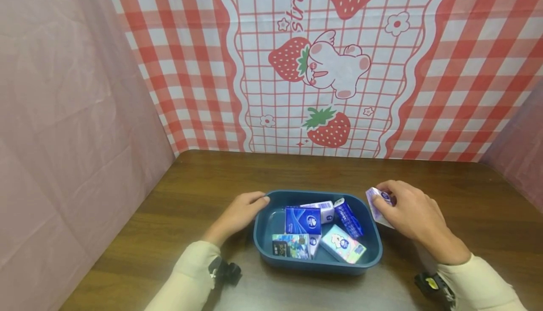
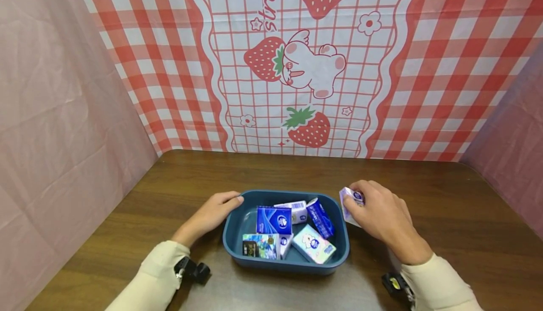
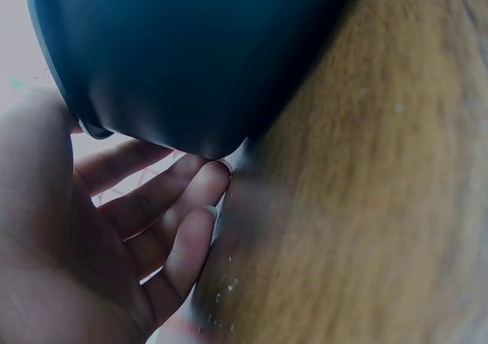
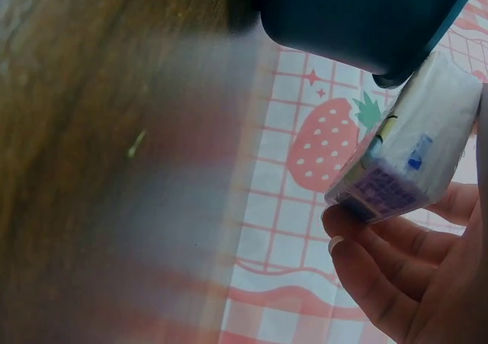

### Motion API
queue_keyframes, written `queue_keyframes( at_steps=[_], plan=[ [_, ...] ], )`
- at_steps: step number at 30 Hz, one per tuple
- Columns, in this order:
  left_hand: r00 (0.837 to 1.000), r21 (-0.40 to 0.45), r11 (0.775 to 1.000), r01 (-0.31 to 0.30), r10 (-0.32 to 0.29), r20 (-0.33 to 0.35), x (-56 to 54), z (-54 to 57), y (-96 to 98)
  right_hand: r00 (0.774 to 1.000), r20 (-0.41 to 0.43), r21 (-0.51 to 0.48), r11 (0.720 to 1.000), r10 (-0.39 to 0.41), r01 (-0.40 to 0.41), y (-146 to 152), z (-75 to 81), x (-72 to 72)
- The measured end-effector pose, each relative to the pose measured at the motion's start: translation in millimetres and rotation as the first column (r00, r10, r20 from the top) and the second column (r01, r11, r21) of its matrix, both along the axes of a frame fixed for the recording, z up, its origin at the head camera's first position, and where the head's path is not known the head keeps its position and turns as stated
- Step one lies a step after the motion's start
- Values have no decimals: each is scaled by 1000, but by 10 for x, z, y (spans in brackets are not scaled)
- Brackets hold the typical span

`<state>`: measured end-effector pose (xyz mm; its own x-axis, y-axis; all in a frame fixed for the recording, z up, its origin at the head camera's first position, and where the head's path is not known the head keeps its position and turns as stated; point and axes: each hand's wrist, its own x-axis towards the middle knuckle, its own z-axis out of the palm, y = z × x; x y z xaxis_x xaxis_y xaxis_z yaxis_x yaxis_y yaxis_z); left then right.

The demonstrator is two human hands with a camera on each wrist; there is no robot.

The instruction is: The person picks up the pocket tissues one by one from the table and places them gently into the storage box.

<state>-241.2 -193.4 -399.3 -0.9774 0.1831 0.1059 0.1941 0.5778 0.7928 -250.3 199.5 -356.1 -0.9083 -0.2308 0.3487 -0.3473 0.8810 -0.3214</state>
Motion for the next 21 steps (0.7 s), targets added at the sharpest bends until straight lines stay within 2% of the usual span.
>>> queue_keyframes(
  at_steps=[13, 21],
  plan=[
    [1000, -1, 1000, 9, -9, -7, -5, 0, -5, 995, -98, -30, 1000, -1, -2, -15, -21, 19],
    [1000, 3, 1000, 7, -7, 1, -5, 2, -3, 993, -114, -29, 1000, 7, -10, -15, 4, 26]
  ],
)
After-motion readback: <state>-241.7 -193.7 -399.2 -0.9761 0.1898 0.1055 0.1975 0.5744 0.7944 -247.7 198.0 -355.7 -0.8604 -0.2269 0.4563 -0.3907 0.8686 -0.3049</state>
